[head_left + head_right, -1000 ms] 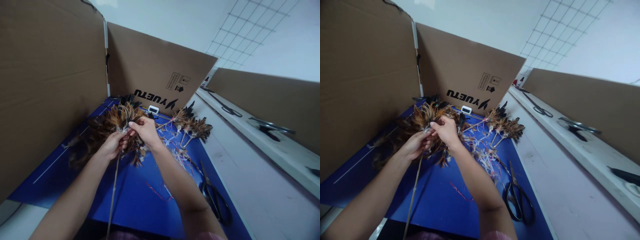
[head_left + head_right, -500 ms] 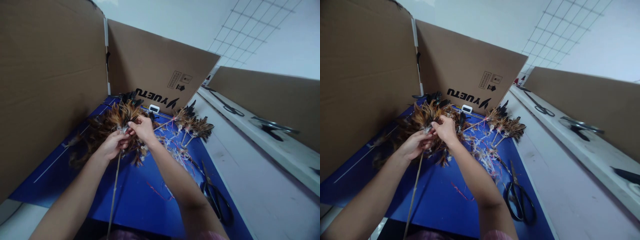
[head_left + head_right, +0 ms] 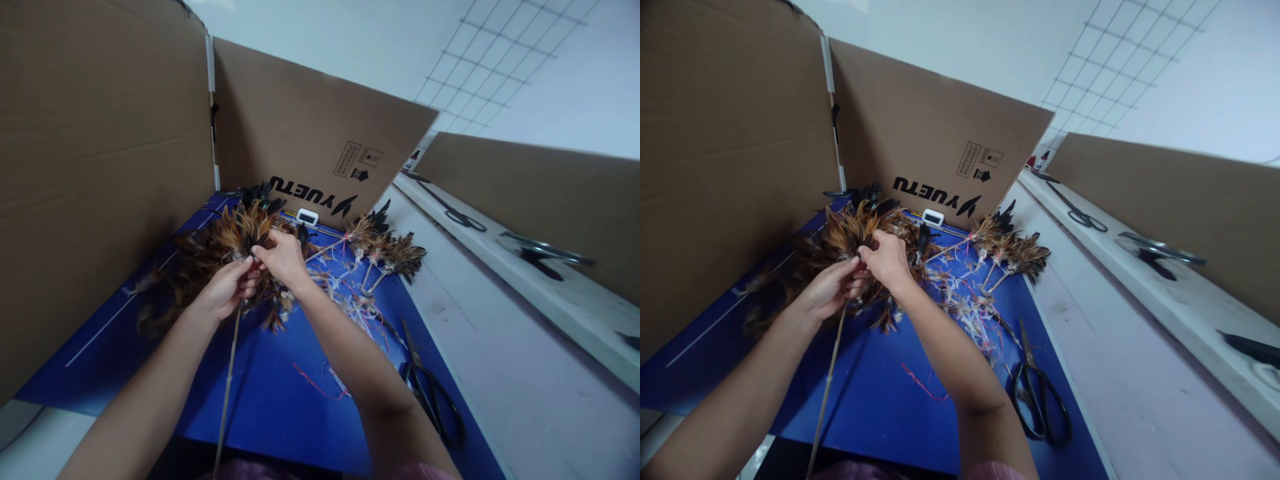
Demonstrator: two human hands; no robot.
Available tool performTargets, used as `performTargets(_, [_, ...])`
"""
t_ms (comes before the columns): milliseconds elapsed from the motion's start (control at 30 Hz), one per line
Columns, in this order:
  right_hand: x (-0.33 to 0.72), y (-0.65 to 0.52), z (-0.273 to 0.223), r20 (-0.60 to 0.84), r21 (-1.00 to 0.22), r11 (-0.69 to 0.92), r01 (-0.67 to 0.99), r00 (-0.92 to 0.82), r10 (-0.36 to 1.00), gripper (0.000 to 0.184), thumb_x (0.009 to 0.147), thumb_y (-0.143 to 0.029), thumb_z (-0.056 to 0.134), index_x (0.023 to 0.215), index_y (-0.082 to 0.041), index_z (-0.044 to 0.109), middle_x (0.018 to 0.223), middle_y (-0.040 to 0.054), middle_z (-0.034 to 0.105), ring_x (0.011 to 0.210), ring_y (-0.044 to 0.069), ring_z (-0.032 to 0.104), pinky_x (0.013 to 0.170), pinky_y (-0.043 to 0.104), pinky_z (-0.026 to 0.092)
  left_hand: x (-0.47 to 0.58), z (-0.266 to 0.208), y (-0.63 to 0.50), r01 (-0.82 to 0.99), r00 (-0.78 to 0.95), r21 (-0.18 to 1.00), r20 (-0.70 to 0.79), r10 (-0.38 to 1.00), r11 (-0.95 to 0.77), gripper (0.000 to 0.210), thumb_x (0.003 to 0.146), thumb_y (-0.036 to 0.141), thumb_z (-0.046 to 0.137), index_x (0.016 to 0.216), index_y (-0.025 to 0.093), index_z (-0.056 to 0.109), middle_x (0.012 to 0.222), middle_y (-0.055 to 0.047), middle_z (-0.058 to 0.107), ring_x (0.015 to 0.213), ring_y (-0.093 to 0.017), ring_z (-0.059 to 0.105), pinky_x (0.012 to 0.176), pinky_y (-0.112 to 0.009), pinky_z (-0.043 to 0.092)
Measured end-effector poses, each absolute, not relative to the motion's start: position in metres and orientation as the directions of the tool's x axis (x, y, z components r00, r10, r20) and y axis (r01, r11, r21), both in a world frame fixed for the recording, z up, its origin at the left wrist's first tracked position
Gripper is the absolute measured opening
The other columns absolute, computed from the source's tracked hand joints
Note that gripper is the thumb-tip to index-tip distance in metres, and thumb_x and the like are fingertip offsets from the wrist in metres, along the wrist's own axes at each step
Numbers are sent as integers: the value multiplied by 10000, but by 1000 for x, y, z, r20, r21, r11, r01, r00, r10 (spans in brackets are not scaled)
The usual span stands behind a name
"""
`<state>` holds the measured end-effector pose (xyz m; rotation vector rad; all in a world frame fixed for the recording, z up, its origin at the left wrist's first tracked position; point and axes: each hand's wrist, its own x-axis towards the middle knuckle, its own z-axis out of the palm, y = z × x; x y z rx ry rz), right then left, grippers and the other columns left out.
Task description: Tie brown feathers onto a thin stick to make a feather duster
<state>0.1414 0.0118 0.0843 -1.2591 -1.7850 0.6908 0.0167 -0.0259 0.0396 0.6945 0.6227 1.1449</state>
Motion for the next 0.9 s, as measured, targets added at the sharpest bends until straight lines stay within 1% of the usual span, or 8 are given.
performTargets(133, [147, 7, 89, 335, -824, 374, 425, -166, 927, 112, 747, -270, 650, 704, -220, 560, 626, -38, 614, 576, 146, 632, 611, 280, 528, 16, 40, -27, -603, 295, 754, -91, 951, 259, 269, 724, 289, 774, 757, 100, 586, 587, 49, 396, 422, -15, 273, 360, -113, 199])
performTargets(233, [162, -8, 87, 389, -866, 386, 318, -57, 919, 143, 785, -295, 631, 912, -229, 624, 771, -24, 667, 611, 126, 651, 605, 249, 519, 13, 41, -27, -601, 275, 754, -118, 954, 266, 302, 709, 287, 791, 816, 78, 601, 582, 56, 390, 424, -15, 283, 361, -114, 201])
performTargets(300, [173, -21, 80, 380, -878, 355, 321, 16, 925, 164, 816, -354, 619, 904, -219, 648, 766, -11, 680, 604, 124, 648, 577, 234, 502, 13, 42, -28, -592, 254, 763, -129, 959, 259, 316, 703, 299, 798, 788, 76, 591, 575, 57, 391, 424, -12, 287, 361, -113, 199])
performTargets(433, [183, -35, 59, 181, -895, 221, 388, -137, 974, 353, 835, -511, 592, 745, -182, 683, 661, 11, 685, 618, 134, 638, 604, 242, 492, 17, 44, -31, -572, 251, 783, -117, 961, 245, 333, 695, 321, 803, 715, 91, 564, 568, 54, 405, 425, -7, 281, 363, -110, 191])
performTargets(567, [176, -27, 55, 7, -985, 62, 160, -322, 947, 418, 785, -569, 634, 802, -157, 707, 797, 35, 722, 735, 130, 657, 705, 253, 527, 28, 48, -35, -535, 252, 813, -104, 962, 228, 337, 682, 326, 805, 669, 113, 545, 534, 65, 384, 416, -19, 288, 360, -121, 198])
performTargets(633, [172, -21, 64, -37, -999, -29, 27, -353, 935, 419, 725, -563, 701, 737, -144, 687, 734, 31, 706, 685, 123, 648, 685, 248, 541, 35, 52, -37, -506, 255, 834, -102, 961, 223, 343, 681, 330, 803, 650, 118, 536, 537, 52, 412, 419, -24, 305, 364, -127, 208])
performTargets(733, [171, -16, 84, -47, -996, -69, -53, -342, 938, 394, 650, -502, 787, 631, -134, 647, 609, 21, 653, 576, 117, 603, 585, 242, 544, 45, 62, -37, -460, 252, 865, -89, 964, 200, 349, 691, 336, 793, 629, 126, 522, 550, 30, 451, 429, -34, 340, 374, -137, 214])
performTargets(900, [172, -13, 108, -19, -994, -41, -106, -198, 980, 321, 590, -319, 847, 772, -143, 651, 683, 37, 687, 637, 167, 649, 585, 295, 580, 59, 80, -35, -363, 256, 915, -82, 963, 175, 308, 732, 246, 752, 601, 140, 493, 540, 29, 443, 408, -34, 317, 376, -164, 152])
